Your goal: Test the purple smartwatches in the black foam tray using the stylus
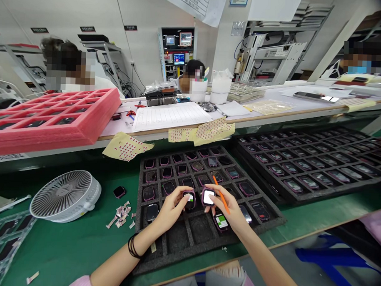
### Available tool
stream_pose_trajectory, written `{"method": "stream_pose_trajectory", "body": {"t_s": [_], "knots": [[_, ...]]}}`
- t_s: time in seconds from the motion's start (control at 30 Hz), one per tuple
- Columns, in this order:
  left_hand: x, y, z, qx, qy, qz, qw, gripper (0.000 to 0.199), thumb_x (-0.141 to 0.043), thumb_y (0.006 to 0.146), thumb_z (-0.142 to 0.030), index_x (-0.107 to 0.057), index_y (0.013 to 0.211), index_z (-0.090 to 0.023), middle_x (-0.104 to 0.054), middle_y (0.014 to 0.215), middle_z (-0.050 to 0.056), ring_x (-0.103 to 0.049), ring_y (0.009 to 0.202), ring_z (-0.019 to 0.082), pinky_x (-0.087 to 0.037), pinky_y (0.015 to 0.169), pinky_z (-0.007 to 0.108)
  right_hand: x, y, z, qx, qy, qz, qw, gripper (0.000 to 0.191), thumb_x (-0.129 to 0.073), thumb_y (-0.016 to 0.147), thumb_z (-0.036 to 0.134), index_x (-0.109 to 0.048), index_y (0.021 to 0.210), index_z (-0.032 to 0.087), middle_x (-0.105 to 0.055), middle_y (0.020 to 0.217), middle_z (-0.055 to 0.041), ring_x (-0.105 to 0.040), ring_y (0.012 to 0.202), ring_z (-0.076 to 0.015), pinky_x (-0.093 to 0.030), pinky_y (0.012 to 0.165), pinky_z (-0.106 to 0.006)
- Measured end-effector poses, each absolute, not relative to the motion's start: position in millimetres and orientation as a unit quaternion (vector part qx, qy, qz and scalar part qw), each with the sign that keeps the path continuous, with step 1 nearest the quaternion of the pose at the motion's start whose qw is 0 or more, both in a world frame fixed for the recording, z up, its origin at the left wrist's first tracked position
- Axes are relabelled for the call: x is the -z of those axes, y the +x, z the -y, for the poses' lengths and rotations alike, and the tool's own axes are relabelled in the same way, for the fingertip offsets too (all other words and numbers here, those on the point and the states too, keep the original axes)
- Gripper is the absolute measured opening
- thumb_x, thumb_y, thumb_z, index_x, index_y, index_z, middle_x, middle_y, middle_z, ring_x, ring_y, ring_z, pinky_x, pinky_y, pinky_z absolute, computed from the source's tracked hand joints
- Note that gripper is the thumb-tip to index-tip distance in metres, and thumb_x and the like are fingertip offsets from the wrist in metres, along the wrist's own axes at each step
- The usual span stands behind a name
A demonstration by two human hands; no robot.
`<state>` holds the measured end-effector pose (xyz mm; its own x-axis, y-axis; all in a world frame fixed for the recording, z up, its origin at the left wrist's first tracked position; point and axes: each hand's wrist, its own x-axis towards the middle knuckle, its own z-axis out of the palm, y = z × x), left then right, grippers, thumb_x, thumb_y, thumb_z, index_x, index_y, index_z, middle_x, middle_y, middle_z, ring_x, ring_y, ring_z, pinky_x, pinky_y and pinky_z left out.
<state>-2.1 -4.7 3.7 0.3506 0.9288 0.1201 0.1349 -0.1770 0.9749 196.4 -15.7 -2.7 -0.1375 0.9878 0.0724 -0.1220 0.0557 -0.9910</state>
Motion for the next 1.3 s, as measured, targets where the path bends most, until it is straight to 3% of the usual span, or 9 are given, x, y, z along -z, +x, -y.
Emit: {"method": "stream_pose_trajectory", "body": {"t_s": [0.07,0.23,0.37,0.63,0.87,1.13,1.3], "knots": [[-4,-3,5,-0.393,0.652,-0.407,0.505,0.033,-0.047,0.092,-0.044,-0.057,0.109,-0.017,-0.063,0.101,0.008,-0.057,0.078,0.016,-0.044,0.058,0.023,3,196,15,-0.545,-0.419,0.520,0.506,0.038,-0.062,0.082,0.045,-0.058,0.111,0.021,-0.060,0.088,-0.0041,-0.065,0.055,-0.0157,-0.046,0.044,-0.024],[0,-3,4,-0.408,0.655,-0.386,0.505,0.034,-0.055,0.089,-0.039,-0.054,0.114,-0.018,-0.061,0.109,0.009,-0.058,0.092,0.018,-0.046,0.070,0.025,4,196,15,-0.549,-0.413,0.520,0.508,0.035,-0.062,0.083,0.044,-0.059,0.111,0.022,-0.059,0.093,-0.0045,-0.065,0.055,-0.0153,-0.046,0.044,-0.024],[1,-2,3,-0.409,0.651,-0.387,0.509,0.034,-0.055,0.089,-0.040,-0.055,0.114,-0.018,-0.061,0.109,0.009,-0.057,0.088,0.017,-0.046,0.066,0.024,4,196,16,-0.547,-0.413,0.519,0.511,0.035,-0.062,0.083,0.043,-0.059,0.111,0.022,-0.059,0.090,-0.0039,-0.065,0.055,-0.0157,-0.045,0.044,-0.024],[-7,-2,6,-0.394,0.646,-0.405,0.513,0.038,-0.046,0.091,-0.049,-0.061,0.104,-0.017,-0.059,0.084,0.004,-0.051,0.069,0.014,-0.043,0.052,0.021,5,196,15,-0.537,-0.414,0.520,0.519,0.033,-0.057,0.086,0.046,-0.060,0.105,0.020,-0.059,0.077,-0.0012,-0.062,0.049,-0.0133,-0.044,0.042,-0.023],[2,-1,4,-0.407,0.642,-0.387,0.523,0.034,-0.053,0.088,-0.040,-0.054,0.114,-0.017,-0.060,0.101,0.008,-0.054,0.077,0.015,-0.045,0.059,0.022,8,196,13,-0.541,-0.425,0.519,0.508,0.039,-0.063,0.081,0.049,-0.060,0.107,0.020,-0.062,0.082,-0.0029,-0.064,0.051,-0.0146,-0.044,0.042,-0.023],[1,-1,3,-0.410,0.656,-0.396,0.495,0.035,-0.060,0.083,-0.031,-0.051,0.115,-0.018,-0.060,0.114,0.010,-0.059,0.098,0.020,-0.048,0.074,0.026,10,196,14,-0.541,-0.421,0.536,0.492,0.047,-0.070,0.076,0.043,-0.055,0.115,0.021,-0.062,0.074,-0.0015,-0.066,0.061,-0.0181,-0.047,0.045,-0.024],[-1,-1,3,-0.410,0.645,-0.409,0.499,0.031,-0.057,0.085,-0.037,-0.056,0.109,-0.017,-0.063,0.107,0.009,-0.060,0.085,0.017,-0.047,0.065,0.025,10,197,14,-0.540,-0.430,0.534,0.488,0.043,-0.069,0.078,0.042,-0.057,0.113,0.021,-0.060,0.069,0.0004,-0.065,0.058,-0.0169,-0.047,0.047,-0.024]]}}
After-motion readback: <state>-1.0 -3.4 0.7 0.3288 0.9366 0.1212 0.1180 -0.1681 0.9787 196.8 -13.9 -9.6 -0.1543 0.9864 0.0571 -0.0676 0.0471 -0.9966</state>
